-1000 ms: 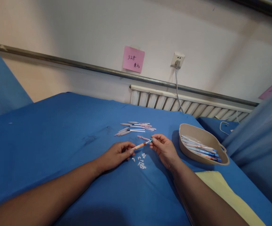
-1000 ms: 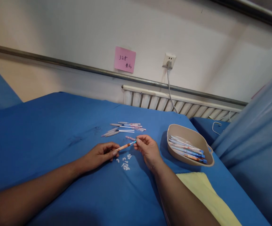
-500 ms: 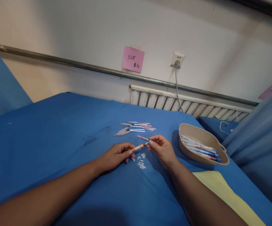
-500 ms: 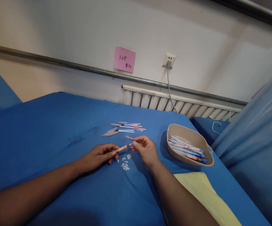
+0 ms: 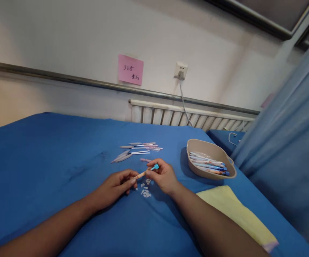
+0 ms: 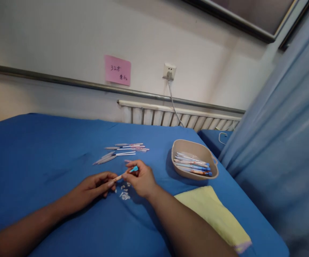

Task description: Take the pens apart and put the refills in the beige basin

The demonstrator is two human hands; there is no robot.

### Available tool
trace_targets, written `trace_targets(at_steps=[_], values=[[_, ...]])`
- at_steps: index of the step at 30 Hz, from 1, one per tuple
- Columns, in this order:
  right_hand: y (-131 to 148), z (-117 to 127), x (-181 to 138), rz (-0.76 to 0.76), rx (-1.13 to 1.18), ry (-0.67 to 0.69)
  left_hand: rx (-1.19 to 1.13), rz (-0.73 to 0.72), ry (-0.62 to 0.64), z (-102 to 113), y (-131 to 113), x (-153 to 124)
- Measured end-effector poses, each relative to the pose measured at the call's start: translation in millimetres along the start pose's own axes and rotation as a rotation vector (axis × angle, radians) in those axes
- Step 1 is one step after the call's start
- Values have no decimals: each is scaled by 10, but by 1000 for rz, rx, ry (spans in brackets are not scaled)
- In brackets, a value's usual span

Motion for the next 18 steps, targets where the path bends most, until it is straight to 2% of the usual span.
trace_targets(at_steps=[5, 9, 11, 13, 15, 18], values=[[-16, -54, -8, -11, 94, 19, 8, 4, -40, -3, 0, 48], [-6, 13, 93, 15, 91, -20, -31, 14, -205, 7, -105, 107], [-16, 64, 178, 19, 109, -81, -25, -15, -274, 0, -248, 166], [-39, 107, 264, 9, 117, -143, 13, -73, -290, -44, -455, 256], [-60, 130, 325, 12, 102, -180, 46, -163, -271, -141, -706, 375], [-42, 136, 345, 48, 76, -171, 180, -332, -208, -410, -1091, 593]])
Point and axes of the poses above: each hand's wrist, its own x-axis towards the middle knuckle, its own z-axis out of the back of the hand, y = z × x, the point moved 2 cm from there along x, towards the middle knuckle, and after that the axes turned 14 degrees about -y, right-handed, at the moved point
